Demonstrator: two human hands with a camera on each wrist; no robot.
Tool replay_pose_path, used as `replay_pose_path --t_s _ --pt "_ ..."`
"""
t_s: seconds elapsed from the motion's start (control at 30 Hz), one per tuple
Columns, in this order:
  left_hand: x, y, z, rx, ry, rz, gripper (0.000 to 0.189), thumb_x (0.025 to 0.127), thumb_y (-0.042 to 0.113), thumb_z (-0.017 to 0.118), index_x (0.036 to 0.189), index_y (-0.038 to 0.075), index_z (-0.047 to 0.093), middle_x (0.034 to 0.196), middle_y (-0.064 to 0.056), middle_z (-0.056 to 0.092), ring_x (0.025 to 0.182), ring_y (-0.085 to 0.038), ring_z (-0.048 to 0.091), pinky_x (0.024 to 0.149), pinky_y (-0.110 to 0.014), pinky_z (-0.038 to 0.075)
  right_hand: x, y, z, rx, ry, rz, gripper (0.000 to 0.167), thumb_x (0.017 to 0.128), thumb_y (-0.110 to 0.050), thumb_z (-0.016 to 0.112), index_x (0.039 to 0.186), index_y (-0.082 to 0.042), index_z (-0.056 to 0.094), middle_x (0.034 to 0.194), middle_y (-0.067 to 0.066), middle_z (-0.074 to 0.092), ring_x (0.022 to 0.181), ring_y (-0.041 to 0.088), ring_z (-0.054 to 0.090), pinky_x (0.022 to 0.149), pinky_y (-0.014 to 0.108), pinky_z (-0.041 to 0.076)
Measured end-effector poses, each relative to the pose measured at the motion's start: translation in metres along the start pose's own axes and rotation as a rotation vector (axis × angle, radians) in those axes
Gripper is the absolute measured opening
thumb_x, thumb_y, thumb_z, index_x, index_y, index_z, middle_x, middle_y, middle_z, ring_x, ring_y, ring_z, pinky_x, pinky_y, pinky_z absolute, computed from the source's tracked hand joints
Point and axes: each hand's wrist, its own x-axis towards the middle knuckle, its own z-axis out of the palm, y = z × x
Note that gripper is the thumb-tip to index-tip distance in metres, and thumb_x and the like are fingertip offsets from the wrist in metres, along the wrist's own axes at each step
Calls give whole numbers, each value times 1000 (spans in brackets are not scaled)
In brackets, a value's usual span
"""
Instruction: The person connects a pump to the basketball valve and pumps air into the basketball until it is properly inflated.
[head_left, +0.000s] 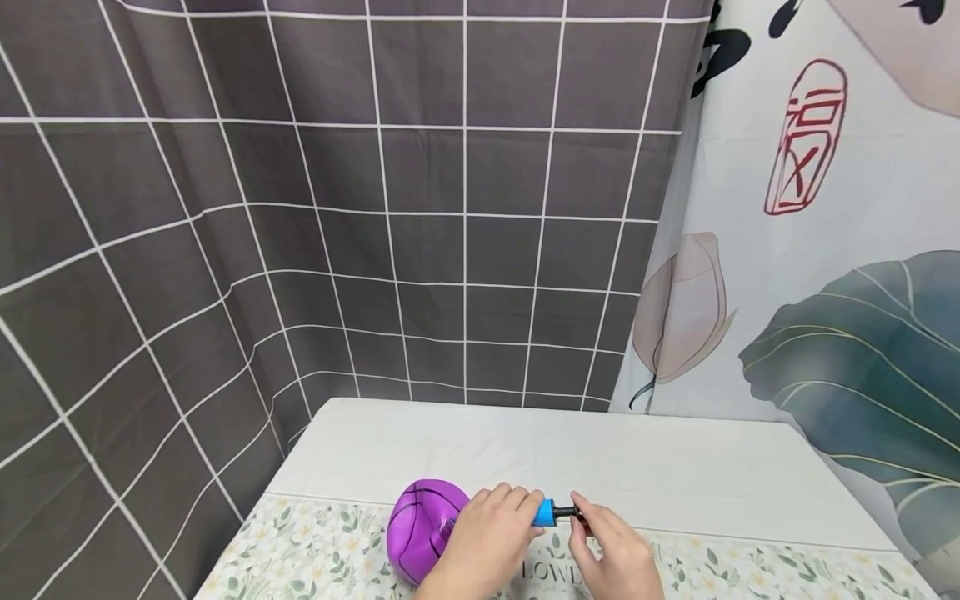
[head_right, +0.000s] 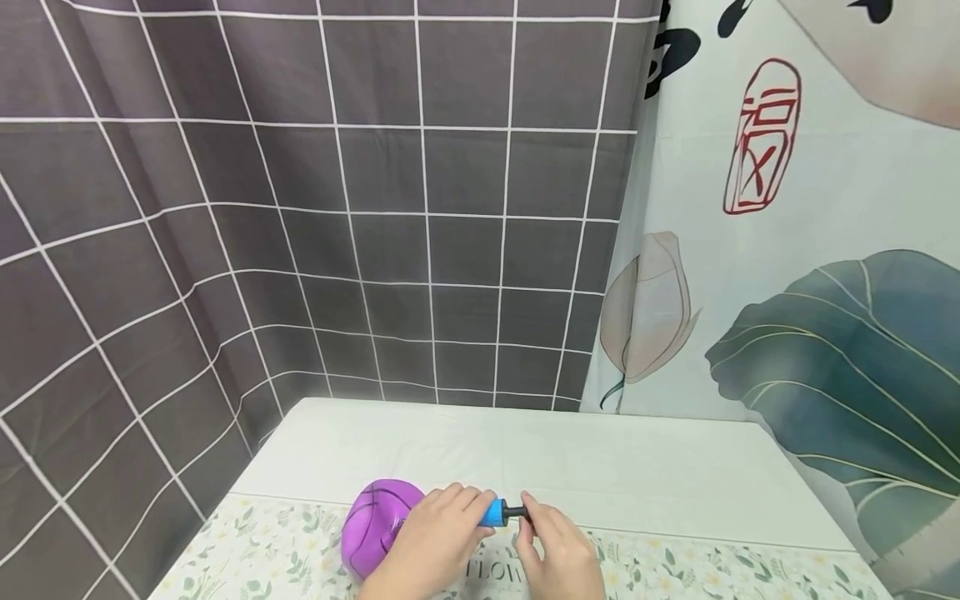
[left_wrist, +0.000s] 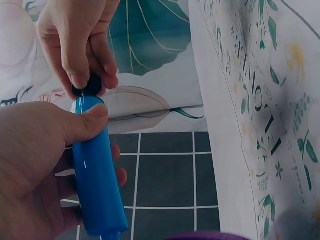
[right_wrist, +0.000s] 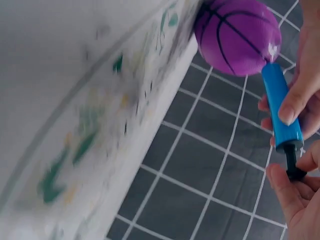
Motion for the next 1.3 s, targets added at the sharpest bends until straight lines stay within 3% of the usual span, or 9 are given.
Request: replay_pose_path --t_s 0.2,0.47,0.6,0.7,0.9,1.07,1.3 --pt "-1 -3 2 -28 21 -3 36 91 38 72 120 18 65 102 8 69 88 -7 61 70 -20 48 6 12 -11 -8 9 -17 46 101 -32 42 106 -2 77 84 1 74 63 7 68 58 10 52" --pt "-4 -12 0 -35 -28 -45 37 93 36 70 124 18 65 107 7 69 94 -9 62 75 -23 51 12 34 -31 -6 68 35 40 98 -28 49 108 -1 76 88 5 76 65 16 69 67 10 53" --pt "-7 -17 -1 -36 -17 -54 36 92 35 72 124 18 65 107 7 70 94 -9 63 74 -23 51 14 39 -39 -42 43 77 30 88 -15 60 109 -1 76 88 5 76 65 17 70 68 8 53" --pt "-8 -19 -2 -37 -17 -60 37 92 35 72 124 18 65 107 7 70 94 -10 63 75 -23 52 15 39 -41 -58 30 104 33 78 -3 68 109 -1 76 88 6 76 65 18 70 67 9 53" --pt "-7 -18 -3 -8 -21 -66 38 91 33 74 123 14 67 106 4 70 94 -12 63 75 -25 53 12 33 -35 -72 56 109 40 68 8 76 107 -1 76 88 7 76 64 18 70 62 13 54" --pt "-6 -13 -3 67 -30 -50 39 88 35 76 119 13 68 103 3 70 92 -13 63 76 -26 53 4 23 -25 -90 16 108 41 66 7 78 106 -1 76 85 5 75 63 14 70 57 16 54" --pt "-2 -1 -1 93 -42 -13 39 88 38 76 117 14 67 100 5 68 90 -10 61 74 -25 52 -3 10 -12 -81 -20 85 35 69 0 75 103 -2 77 81 0 73 61 5 65 54 13 51"
